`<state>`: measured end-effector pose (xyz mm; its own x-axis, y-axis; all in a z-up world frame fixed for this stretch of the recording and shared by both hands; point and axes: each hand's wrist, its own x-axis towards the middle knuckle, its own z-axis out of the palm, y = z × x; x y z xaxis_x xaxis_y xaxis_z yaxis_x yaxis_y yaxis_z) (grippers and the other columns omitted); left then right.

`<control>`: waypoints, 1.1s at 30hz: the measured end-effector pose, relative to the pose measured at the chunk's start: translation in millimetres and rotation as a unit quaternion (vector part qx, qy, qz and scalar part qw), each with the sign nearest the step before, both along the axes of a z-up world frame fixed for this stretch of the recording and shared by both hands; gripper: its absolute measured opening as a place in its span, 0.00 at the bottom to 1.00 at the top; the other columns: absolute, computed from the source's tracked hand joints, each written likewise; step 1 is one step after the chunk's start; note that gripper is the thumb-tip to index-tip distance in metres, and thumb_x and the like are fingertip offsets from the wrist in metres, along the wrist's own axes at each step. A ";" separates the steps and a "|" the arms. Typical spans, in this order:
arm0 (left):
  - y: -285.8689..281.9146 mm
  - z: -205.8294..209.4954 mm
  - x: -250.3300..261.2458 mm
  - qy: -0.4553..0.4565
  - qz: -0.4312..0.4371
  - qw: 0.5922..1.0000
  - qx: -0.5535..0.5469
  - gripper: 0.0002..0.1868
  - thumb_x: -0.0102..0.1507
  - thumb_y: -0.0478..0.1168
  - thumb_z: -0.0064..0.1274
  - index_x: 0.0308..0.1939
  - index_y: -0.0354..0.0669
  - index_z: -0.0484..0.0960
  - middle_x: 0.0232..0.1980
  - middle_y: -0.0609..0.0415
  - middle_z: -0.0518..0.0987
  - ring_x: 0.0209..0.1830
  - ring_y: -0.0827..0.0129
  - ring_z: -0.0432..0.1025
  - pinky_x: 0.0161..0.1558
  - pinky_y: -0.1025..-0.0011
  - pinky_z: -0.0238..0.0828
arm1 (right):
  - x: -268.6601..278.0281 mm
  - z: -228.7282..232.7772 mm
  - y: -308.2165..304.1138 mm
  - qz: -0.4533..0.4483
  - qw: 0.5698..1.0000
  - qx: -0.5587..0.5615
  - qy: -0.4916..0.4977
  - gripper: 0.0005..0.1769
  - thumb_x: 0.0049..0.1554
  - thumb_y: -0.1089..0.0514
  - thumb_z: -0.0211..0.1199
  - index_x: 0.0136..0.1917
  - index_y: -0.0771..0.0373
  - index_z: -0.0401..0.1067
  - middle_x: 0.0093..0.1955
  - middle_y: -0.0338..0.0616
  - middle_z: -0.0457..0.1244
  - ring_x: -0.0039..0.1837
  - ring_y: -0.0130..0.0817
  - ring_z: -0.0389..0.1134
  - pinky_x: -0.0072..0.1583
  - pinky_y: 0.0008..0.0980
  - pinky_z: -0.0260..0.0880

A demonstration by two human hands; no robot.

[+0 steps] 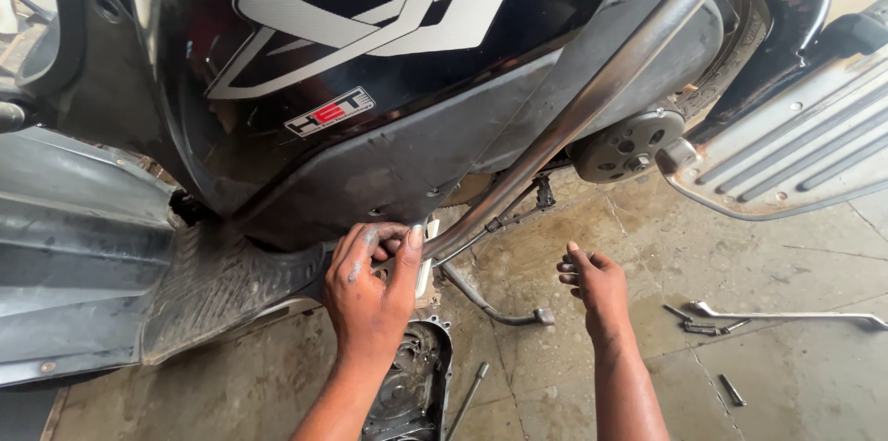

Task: Dismantling and cleaning internal engine/transmission components of a motorcycle.

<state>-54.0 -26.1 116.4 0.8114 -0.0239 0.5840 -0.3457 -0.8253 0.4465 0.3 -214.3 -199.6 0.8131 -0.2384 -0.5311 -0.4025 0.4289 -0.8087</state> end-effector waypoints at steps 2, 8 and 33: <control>-0.3 -1.1 -0.2 0.000 -0.001 1.000 -0.001 0.10 0.64 0.45 0.59 0.35 0.42 0.83 0.31 0.57 0.78 0.33 0.67 0.71 0.39 0.69 0.67 | 0.8 -2.3 -0.4 -0.001 1.000 0.000 0.000 0.21 0.59 0.43 0.64 0.46 0.64 0.78 0.42 0.41 0.72 0.41 0.28 0.71 0.44 0.30 0.63; -3.6 -4.3 1.6 -0.001 -0.003 1.000 -0.003 0.10 0.63 0.44 0.60 0.35 0.42 0.82 0.32 0.57 0.78 0.33 0.68 0.71 0.39 0.70 0.67 | 0.8 -6.7 -2.8 -0.001 1.000 0.005 -0.003 0.21 0.59 0.43 0.64 0.46 0.64 0.78 0.41 0.42 0.72 0.41 0.28 0.70 0.43 0.30 0.62; -1.0 -39.3 7.0 0.006 -0.019 0.999 -0.047 0.11 0.72 0.43 0.58 0.44 0.37 0.82 0.41 0.54 0.79 0.41 0.73 0.71 0.44 0.73 0.68 | -5.6 -38.7 -25.0 -0.016 0.999 -0.050 0.008 0.22 0.56 0.40 0.65 0.43 0.61 0.80 0.37 0.41 0.71 0.38 0.27 0.70 0.39 0.28 0.63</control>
